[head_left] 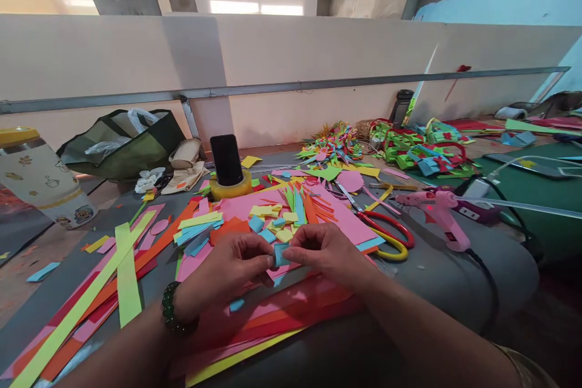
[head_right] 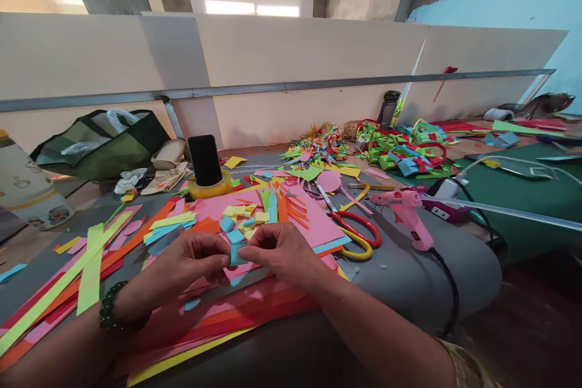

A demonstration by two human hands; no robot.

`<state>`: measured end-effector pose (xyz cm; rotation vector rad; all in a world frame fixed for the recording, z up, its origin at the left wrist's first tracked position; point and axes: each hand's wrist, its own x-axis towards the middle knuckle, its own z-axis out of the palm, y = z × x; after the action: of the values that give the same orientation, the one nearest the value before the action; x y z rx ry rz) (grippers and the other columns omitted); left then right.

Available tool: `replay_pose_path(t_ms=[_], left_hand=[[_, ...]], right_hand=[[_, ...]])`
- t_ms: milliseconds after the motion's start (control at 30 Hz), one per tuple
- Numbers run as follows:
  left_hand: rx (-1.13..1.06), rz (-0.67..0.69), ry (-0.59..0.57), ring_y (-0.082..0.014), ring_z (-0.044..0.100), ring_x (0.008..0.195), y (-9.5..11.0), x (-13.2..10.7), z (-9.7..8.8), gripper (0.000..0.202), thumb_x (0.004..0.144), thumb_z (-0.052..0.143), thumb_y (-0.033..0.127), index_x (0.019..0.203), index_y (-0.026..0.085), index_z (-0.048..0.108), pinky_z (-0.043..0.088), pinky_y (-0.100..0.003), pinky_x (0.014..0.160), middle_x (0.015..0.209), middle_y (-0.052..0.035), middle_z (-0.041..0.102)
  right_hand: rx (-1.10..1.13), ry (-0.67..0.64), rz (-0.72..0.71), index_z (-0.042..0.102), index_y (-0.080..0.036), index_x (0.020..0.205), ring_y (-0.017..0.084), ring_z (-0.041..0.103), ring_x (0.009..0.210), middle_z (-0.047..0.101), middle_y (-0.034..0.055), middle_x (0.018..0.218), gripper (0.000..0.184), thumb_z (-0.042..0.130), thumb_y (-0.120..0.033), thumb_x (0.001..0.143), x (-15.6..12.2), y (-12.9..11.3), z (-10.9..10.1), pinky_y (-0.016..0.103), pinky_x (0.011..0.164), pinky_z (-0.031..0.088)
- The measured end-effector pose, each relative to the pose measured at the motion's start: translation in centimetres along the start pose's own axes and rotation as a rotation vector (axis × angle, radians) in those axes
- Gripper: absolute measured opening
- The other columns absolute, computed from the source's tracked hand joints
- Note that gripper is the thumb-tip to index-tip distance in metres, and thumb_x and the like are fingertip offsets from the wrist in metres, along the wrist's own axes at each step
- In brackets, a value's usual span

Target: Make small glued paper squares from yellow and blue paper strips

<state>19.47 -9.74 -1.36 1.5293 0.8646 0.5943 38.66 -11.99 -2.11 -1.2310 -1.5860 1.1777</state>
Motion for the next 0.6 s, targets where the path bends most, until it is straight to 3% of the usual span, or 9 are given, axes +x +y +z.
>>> replay_pose_path(t_ms=[333, 500, 600], left_hand=[[0.093, 0.009, -0.024, -0.0135, 0.063, 0.061, 0.13, -0.26, 0.14, 0.013, 0.073, 0.060, 0.026, 0.069, 0.014, 0.060, 0.045, -0.020, 0.055, 0.066, 0.0007, 0.056], [0.103, 0.015, -0.036, -0.0111, 0.060, 0.060, 0.19, -0.25, 0.14, 0.011, 0.073, 0.059, 0.023, 0.070, 0.014, 0.063, 0.043, -0.019, 0.054, 0.067, 0.0007, 0.057], [0.112, 0.026, -0.052, -0.0100, 0.060, 0.058, 0.29, -0.31, 0.22, 0.008, 0.072, 0.058, 0.020, 0.068, 0.014, 0.062, 0.042, -0.018, 0.053, 0.065, 0.0019, 0.056]], right_hand=[[-0.029, 0.002, -0.008, 0.054, -0.014, 0.062, 0.006, 0.038, 0.052, 0.048, -0.0045, 0.056, 0.034, 0.071, -0.042, 0.069, 0.07, 0.10, 0.06, 0.020, 0.047, 0.028], [-0.064, 0.038, -0.047, 0.052, -0.016, 0.071, 0.006, 0.042, 0.054, 0.052, -0.0048, 0.062, 0.023, 0.070, -0.030, 0.070, -0.08, -0.05, 0.11, 0.018, 0.047, 0.032], [0.022, 0.027, -0.090, 0.051, -0.017, 0.077, 0.006, 0.046, 0.056, 0.057, -0.0033, 0.071, 0.024, 0.071, -0.025, 0.068, -0.24, -0.19, 0.21, 0.018, 0.050, 0.036]])
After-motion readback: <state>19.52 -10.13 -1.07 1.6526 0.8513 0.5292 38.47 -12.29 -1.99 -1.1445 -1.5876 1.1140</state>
